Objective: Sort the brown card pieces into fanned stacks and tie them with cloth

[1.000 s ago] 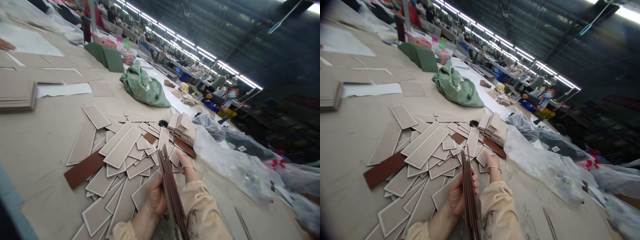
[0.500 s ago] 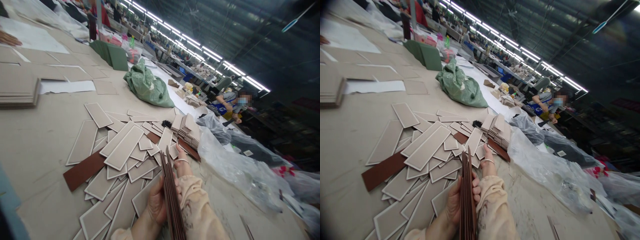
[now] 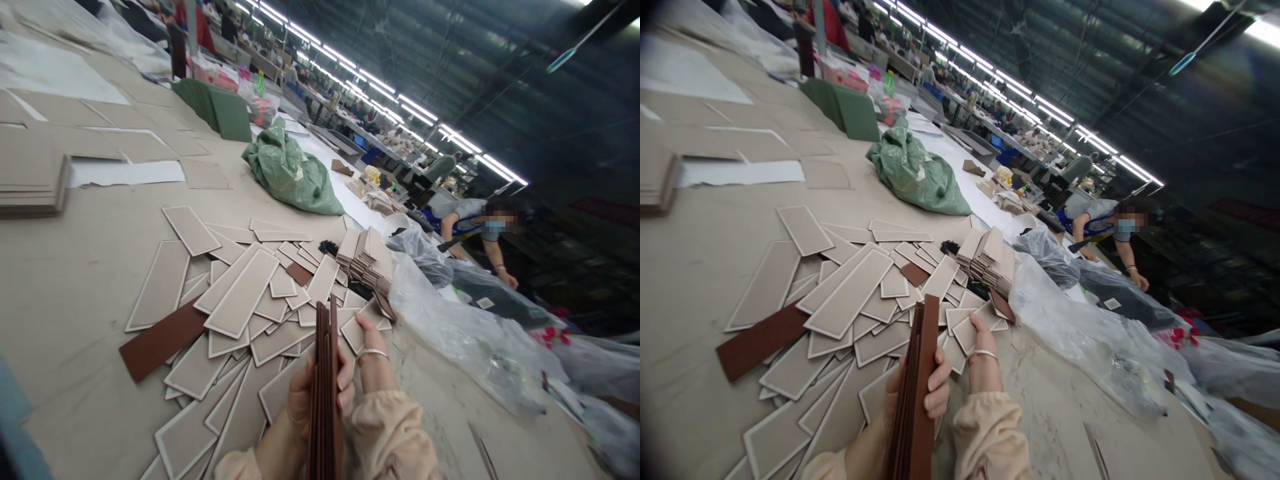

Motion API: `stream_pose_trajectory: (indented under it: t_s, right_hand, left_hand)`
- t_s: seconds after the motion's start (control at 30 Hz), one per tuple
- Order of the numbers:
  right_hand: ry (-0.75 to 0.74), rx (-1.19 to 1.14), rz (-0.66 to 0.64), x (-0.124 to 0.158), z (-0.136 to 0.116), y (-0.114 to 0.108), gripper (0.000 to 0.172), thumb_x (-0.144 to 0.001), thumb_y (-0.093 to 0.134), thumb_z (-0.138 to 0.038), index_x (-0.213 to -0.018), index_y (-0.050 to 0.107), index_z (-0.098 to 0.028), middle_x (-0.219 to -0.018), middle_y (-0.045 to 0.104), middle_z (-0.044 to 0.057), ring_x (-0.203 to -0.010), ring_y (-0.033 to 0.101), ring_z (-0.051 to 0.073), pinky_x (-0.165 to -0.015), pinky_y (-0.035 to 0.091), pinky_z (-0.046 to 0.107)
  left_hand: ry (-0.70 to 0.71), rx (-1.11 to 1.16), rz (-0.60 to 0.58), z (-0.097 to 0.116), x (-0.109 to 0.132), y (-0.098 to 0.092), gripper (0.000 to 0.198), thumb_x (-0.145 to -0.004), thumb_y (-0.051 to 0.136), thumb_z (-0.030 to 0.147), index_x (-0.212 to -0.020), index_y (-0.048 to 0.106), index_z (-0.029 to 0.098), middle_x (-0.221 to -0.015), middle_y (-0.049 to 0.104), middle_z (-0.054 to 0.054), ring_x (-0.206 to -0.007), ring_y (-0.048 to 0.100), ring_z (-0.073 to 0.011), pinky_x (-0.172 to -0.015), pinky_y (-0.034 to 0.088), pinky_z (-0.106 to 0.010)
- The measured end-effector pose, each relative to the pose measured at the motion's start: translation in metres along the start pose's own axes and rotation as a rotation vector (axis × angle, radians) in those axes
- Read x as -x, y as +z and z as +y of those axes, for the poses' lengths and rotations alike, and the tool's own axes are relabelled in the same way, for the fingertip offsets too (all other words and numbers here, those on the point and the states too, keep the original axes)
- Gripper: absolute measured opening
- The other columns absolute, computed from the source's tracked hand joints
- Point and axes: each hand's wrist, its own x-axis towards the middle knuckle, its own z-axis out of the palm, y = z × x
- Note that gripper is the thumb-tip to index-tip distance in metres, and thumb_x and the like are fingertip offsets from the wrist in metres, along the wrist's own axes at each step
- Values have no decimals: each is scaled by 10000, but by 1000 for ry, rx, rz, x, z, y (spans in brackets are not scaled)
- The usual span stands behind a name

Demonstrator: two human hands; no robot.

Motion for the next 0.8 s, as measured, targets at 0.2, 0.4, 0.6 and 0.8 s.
stream_pose_trajectory:
  t_s: [0.2,0.4,0.6,0.8]
  right_hand:
    - [190,26,45,67,-13,-107,338,-600,753,-258,-901,623,-174,-734,720,79,-655,686,265,-644,576,409]
    - [96,568,-16,123,-52,-164,387,-500,811,-278,-832,653,-160,-716,722,51,-621,659,230,-577,536,336]
    - [-28,862,-59,124,-91,-148,360,-449,814,-227,-785,700,-168,-707,715,43,-634,640,232,-575,496,316]
    - [-301,1022,47,72,-80,-93,799,-501,817,-267,-1246,550,-163,-719,683,-2,-663,625,194,-615,463,284]
  left_hand:
    - [-13,33,36,2,1,2,452,-685,737,503,-953,620,158,-683,416,31,-495,405,-44,-450,353,-154]
    - [-70,14,118,3,-2,2,463,-673,769,450,-981,614,141,-738,459,14,-576,469,-62,-509,443,-156]
    - [-103,38,179,2,-4,-2,365,-789,677,385,-1019,609,110,-793,523,-15,-673,567,-93,-590,521,-177]
    - [-9,75,248,4,-7,-4,287,-868,582,359,-1004,616,108,-808,557,-25,-709,612,-110,-623,552,-196]
